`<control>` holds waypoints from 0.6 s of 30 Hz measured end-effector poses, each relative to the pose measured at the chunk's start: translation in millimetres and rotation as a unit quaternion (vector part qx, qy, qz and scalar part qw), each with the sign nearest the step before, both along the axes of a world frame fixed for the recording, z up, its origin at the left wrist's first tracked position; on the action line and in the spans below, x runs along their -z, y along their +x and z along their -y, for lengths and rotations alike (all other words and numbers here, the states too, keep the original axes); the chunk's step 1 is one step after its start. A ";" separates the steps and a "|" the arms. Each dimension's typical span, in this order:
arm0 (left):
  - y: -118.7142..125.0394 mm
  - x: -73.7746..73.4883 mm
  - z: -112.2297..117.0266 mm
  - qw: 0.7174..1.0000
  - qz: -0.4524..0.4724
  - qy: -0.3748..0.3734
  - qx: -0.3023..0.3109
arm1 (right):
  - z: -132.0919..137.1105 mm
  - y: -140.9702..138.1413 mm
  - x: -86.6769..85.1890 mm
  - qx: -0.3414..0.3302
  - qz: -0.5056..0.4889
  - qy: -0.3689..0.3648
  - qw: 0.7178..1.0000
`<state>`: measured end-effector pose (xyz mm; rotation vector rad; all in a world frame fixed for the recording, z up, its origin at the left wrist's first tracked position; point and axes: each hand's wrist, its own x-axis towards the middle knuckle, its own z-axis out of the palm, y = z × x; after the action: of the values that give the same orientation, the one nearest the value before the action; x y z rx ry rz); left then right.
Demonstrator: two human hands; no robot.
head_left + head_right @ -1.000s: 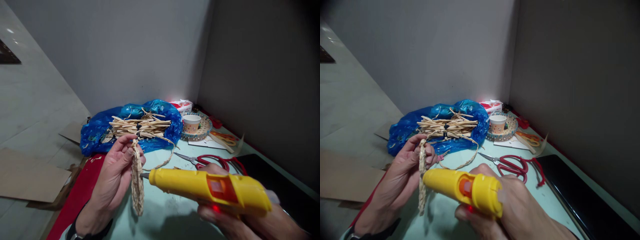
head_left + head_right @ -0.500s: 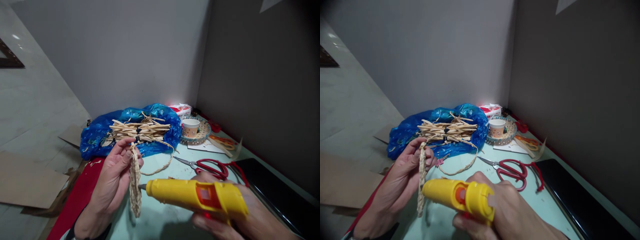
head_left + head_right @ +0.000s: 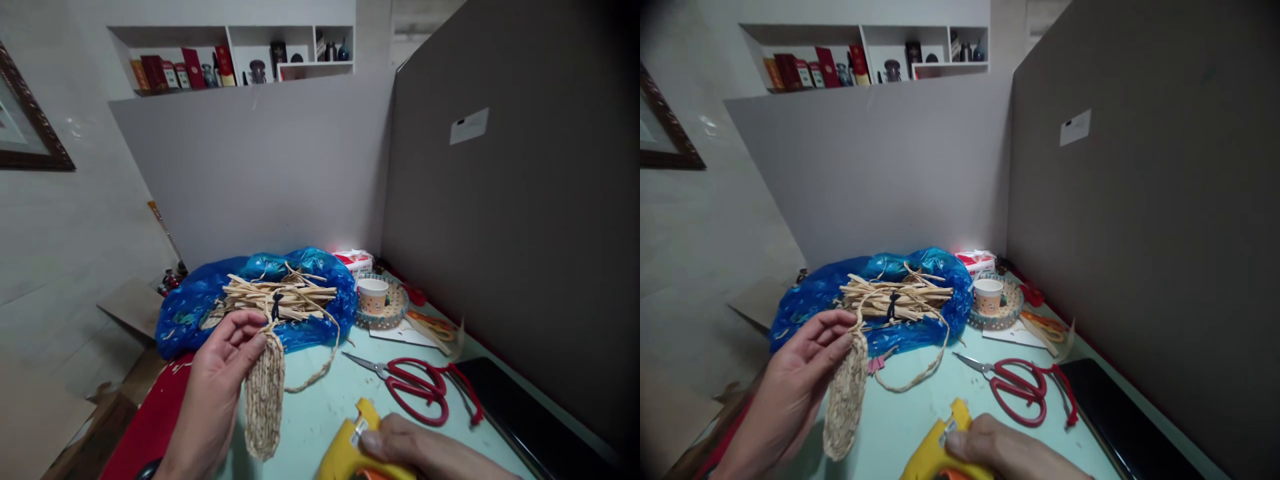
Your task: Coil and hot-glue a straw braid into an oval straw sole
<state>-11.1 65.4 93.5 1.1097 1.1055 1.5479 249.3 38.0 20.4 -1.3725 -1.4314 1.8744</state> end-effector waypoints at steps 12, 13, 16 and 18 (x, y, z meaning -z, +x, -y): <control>1.8 -1.7 13.8 0.993 -0.109 -0.032 0.013 | 1.7 -11.2 -56.6 -0.032 0.424 0.387 0.818; 3.8 -1.5 14.7 0.994 -0.101 -0.047 0.023 | -0.4 -10.9 -64.1 0.008 0.401 0.434 0.807; 8.9 -0.1 16.5 0.992 -0.082 -0.085 0.051 | -9.9 -18.0 -81.6 0.129 0.253 0.672 0.684; 11.0 1.0 17.1 0.991 -0.081 -0.089 0.059 | -18.1 -27.6 -86.7 0.080 0.208 0.719 0.658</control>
<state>-0.1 48.3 92.5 1.1711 1.2384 1.2593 221.7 56.2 107.1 -0.8906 -2.0517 -0.1131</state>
